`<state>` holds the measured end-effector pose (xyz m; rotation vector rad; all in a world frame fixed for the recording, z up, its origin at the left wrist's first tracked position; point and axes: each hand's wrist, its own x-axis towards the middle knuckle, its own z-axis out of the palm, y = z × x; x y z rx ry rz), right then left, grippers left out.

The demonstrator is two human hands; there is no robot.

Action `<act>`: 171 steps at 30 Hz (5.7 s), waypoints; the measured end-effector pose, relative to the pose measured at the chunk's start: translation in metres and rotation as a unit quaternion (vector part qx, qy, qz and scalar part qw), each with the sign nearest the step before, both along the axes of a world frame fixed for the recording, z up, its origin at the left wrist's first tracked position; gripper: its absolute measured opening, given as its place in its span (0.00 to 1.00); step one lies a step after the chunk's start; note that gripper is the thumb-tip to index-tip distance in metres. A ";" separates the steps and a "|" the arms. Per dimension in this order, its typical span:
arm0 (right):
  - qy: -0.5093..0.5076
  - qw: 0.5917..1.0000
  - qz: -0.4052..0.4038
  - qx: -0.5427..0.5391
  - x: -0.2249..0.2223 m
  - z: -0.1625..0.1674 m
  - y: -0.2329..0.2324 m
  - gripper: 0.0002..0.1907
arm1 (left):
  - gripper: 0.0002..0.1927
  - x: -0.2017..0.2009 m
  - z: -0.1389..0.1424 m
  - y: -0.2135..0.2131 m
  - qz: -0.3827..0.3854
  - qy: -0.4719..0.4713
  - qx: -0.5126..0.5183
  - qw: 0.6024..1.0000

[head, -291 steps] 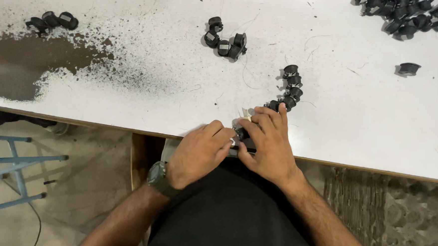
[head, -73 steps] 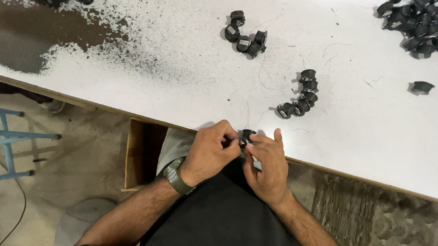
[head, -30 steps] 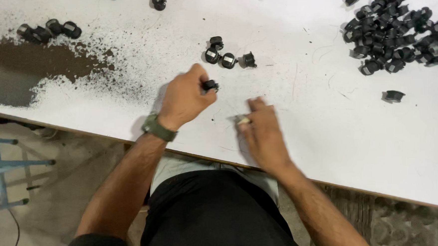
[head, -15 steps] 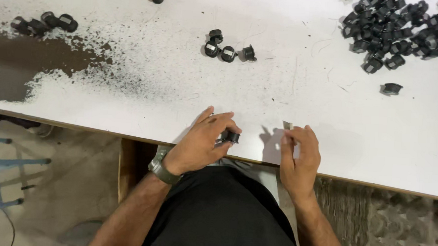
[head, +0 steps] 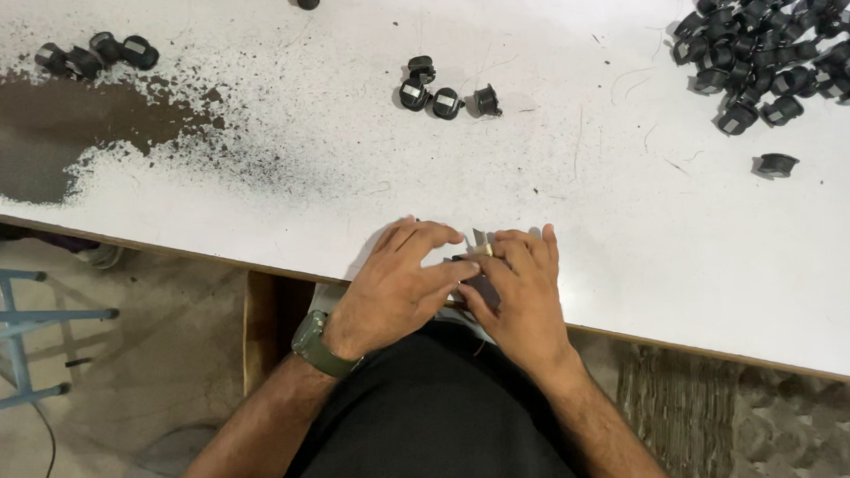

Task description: The person repeatedly picks up small black mechanical parts from a white table and uses a small rectangular tool to press or adjust them. The person handles the parts one at a time, placing each adjusted part into a growing pile on the table.

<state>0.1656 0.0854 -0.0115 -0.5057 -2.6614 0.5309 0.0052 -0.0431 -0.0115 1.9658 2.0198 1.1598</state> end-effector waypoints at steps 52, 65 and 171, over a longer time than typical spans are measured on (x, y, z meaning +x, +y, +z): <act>0.151 0.987 0.014 -0.059 0.007 -0.017 -0.025 0.14 | 0.06 0.020 -0.022 -0.009 0.125 0.060 0.099 0.985; 0.199 0.979 0.043 -0.014 0.011 -0.027 -0.027 0.18 | 0.02 0.022 -0.017 -0.008 0.141 -0.051 0.014 0.989; 0.199 0.970 -0.139 -0.002 0.040 -0.018 0.022 0.09 | 0.12 -0.059 0.013 0.184 0.178 0.110 -0.097 0.973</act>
